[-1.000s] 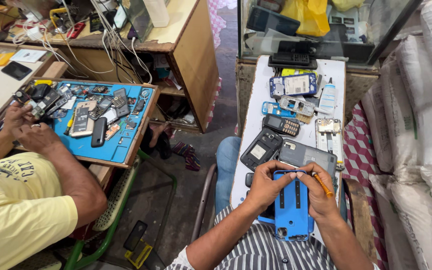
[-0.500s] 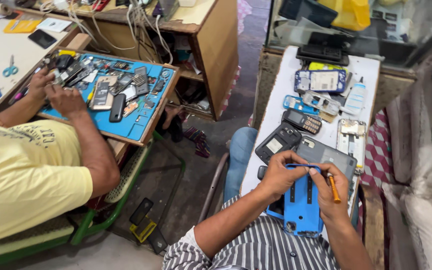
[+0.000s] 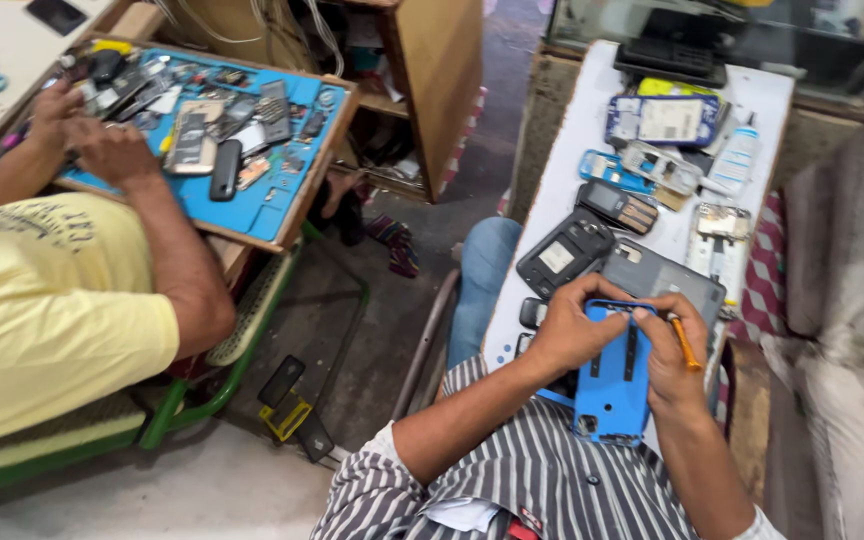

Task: The person uses a yellow screwdriver to pry and separate the back cover of a blue smartphone, then scrapes adhesive residue from the cover's interior. The person handles the phone casing and a screwdriver while seated at a cluttered workbench.

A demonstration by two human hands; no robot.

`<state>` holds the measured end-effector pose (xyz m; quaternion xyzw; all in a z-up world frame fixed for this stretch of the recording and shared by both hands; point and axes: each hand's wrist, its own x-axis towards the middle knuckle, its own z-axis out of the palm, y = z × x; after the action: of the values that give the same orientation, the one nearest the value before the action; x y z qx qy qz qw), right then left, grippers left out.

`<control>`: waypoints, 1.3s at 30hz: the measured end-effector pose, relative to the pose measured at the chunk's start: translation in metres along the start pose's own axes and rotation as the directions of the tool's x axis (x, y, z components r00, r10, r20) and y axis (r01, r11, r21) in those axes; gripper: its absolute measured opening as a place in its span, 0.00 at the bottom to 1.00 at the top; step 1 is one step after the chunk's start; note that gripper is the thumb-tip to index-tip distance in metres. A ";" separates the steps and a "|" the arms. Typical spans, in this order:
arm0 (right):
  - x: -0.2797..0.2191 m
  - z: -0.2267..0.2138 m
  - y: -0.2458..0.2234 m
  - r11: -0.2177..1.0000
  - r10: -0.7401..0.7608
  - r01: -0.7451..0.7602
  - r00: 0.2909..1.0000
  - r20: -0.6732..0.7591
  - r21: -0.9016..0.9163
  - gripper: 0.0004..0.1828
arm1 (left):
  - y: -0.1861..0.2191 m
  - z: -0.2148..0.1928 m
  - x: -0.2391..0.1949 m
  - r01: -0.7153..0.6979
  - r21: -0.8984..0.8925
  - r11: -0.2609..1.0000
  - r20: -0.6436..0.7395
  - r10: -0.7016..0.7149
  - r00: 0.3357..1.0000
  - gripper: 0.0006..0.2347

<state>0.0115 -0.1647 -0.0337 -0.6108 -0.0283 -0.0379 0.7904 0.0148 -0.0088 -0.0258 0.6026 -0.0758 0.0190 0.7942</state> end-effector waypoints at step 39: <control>-0.007 0.005 -0.019 0.959 0.195 -0.225 0.965 0.176 0.170 0.21 | 0.006 -0.024 0.007 0.402 -0.559 0.725 0.140 -0.396 0.908 0.13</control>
<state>0.0032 -0.1649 -0.0147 -0.5336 -0.0287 0.0976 0.8396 0.0229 0.0156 -0.0255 0.3360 0.0490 -0.1792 0.9234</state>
